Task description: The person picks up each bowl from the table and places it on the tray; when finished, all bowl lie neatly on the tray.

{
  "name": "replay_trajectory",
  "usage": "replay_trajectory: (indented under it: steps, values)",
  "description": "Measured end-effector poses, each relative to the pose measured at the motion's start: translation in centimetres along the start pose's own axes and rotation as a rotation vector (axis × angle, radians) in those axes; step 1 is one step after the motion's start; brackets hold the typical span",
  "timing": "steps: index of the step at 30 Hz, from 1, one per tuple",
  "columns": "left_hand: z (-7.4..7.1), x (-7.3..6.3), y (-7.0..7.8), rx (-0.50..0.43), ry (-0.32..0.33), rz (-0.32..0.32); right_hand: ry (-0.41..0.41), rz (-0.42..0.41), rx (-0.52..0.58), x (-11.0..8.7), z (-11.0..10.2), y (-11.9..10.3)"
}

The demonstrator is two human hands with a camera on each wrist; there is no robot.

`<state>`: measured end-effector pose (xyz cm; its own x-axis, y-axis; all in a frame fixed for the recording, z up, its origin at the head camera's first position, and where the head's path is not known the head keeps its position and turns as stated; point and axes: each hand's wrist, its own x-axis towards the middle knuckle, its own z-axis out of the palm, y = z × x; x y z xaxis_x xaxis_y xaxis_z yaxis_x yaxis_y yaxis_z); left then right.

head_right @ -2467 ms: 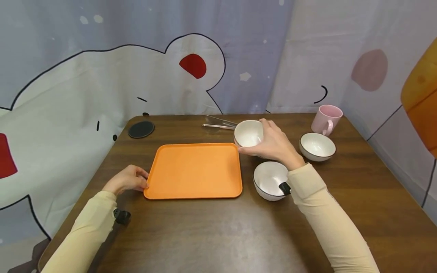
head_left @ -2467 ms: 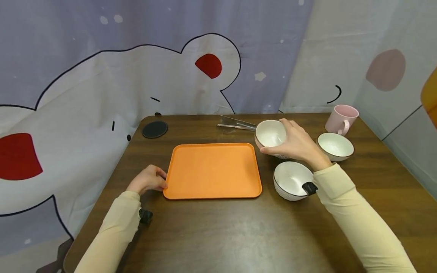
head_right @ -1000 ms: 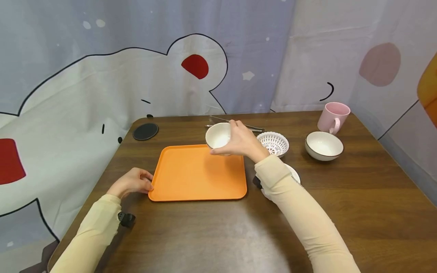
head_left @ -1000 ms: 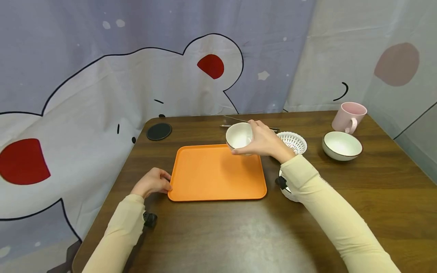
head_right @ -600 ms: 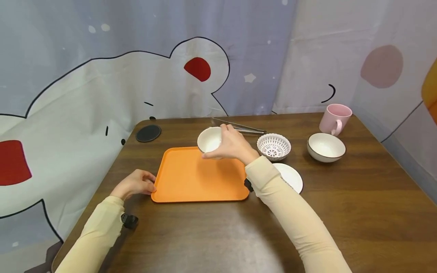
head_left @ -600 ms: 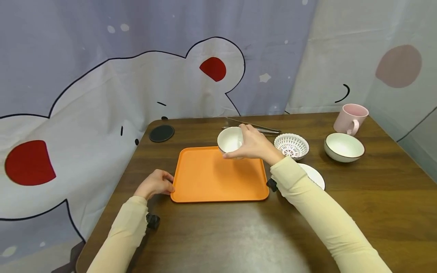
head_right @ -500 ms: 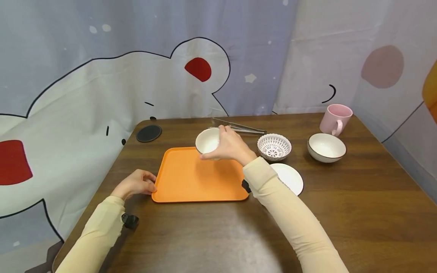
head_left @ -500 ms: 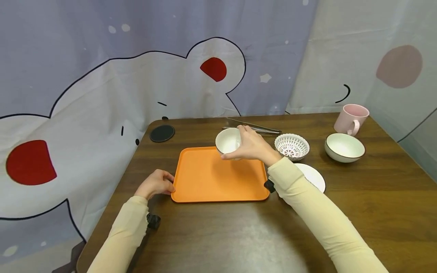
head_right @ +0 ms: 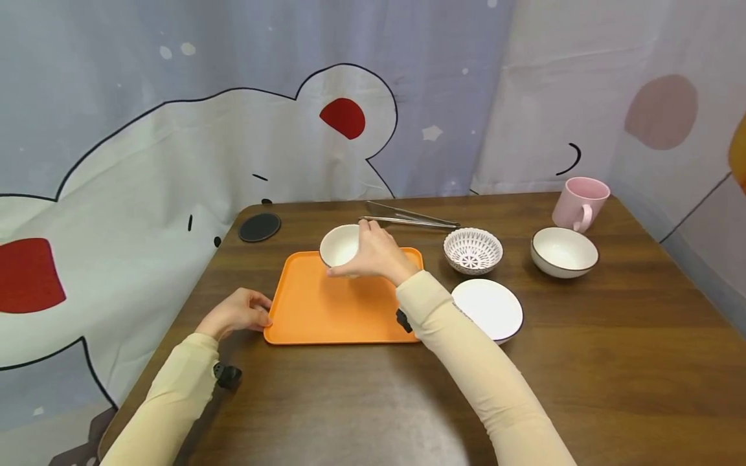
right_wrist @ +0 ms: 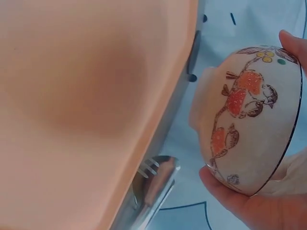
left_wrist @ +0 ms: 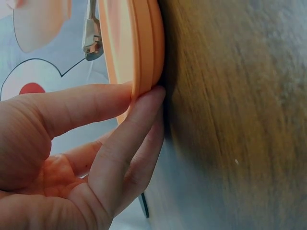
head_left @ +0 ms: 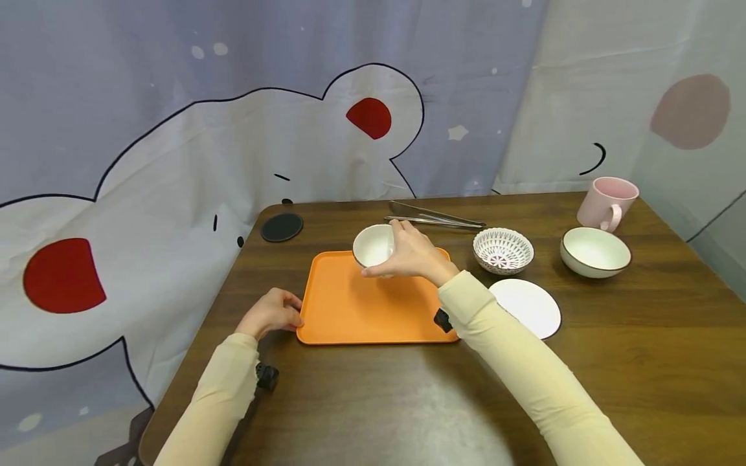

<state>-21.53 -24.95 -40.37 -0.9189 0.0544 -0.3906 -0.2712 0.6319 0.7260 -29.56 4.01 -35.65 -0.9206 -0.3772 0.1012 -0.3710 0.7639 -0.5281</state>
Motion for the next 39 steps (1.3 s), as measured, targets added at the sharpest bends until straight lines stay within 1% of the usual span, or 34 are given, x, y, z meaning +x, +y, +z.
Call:
replay_trajectory:
  steps: [5,9,13,20,26,33,39]
  values:
    - [0.4,0.2,0.2,-0.016,0.001,0.008,0.012,0.005,-0.01,0.4,0.9,0.1]
    - [0.5,0.3,0.2,-0.03,-0.001,0.012,-0.016,0.007,-0.012,0.6,1.6,0.1]
    - [0.6,0.4,0.2,-0.026,-0.001,0.02,-0.04,0.003,-0.015,0.9,2.2,0.0]
    - [0.5,0.3,0.3,-0.005,0.011,0.029,-0.048,-0.008,-0.023,1.8,3.2,-0.4]
    - [0.5,-0.2,-0.2,0.021,0.03,0.018,-0.08,-0.006,-0.008,2.4,4.9,-0.9]
    - [0.6,-0.3,-0.2,0.012,0.053,0.011,-0.081,-0.007,-0.019,3.0,6.3,-1.5]
    - [0.5,-0.4,-0.1,0.021,0.063,-0.002,-0.073,-0.003,-0.001,3.9,7.1,-2.2]
